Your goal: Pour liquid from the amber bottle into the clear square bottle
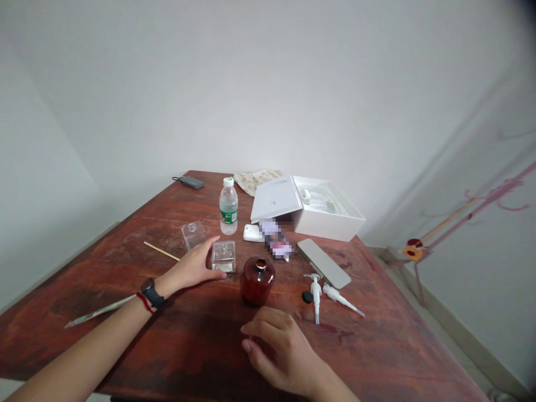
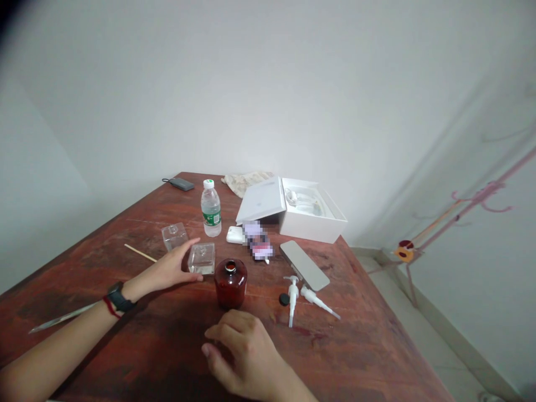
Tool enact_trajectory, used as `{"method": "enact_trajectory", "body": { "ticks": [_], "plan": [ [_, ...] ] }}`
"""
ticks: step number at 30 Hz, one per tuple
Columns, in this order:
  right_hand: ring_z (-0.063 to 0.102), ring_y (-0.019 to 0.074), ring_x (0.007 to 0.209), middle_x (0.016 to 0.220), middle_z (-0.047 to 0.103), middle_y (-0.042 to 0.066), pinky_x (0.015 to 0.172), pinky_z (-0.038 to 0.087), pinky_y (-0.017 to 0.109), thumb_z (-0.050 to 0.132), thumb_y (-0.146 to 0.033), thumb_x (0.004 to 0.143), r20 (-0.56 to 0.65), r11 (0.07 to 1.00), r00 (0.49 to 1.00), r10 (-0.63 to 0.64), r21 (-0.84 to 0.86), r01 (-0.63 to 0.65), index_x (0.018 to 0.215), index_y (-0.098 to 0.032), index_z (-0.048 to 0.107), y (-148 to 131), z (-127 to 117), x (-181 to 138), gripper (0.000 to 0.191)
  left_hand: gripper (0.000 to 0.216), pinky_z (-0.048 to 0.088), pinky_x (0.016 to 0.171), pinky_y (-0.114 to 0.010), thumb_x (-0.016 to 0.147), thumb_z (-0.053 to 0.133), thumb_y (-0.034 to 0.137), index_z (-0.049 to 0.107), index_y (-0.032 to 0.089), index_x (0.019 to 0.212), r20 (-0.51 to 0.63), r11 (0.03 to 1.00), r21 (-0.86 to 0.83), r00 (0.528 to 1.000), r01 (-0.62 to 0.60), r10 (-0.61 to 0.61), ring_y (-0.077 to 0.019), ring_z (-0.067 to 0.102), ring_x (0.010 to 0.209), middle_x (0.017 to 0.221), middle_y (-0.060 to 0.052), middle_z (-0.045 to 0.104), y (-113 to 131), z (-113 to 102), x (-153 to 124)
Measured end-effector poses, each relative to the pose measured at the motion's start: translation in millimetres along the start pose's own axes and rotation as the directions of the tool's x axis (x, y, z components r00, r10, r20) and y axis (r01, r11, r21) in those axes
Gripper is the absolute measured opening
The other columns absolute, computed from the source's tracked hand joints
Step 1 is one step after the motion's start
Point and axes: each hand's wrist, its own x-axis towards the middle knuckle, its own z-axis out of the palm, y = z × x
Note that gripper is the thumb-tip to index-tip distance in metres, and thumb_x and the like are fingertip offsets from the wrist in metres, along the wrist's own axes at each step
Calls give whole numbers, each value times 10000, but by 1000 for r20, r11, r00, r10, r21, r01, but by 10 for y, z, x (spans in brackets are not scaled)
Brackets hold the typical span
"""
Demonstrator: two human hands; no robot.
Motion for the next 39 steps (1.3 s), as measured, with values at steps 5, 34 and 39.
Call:
{"method": "enact_trajectory", "body": {
  "ticks": [5,34,39],
  "plan": [
    [726,203,813,916,767,62,760,577,309,627,-253,998,25,999,999,47,-1,-47,1152,-230,684,-36,-14,-33,166,695,570,942,-424,744,863,496,580,216,1313,11,997,-33,997,71,-70,-345,746,1098,1239,-105,766,50,32,53],
    [521,309,1480,1679,436,55,1142,524,525,877,-465,850,-442,918,817,371,304,-253,1630,-495,336,434,-1168,426,950,759,524,800,-373,682,944,538,600,195,1265,63,891,-333,935,-309,348,-274,694,962,1105,-79,735,1925,-372,890],
    [621,319,1395,1545,594,81,1114,566,528,905,-452,824,-444,894,809,384,399,-206,1589,-426,419,497,-1178,369,907,701,543,795,-376,683,953,478,595,191,1213,173,840,-470,905,-271,389,-283,717,987,1120,-95,749,2059,-138,885]
  ]
}}
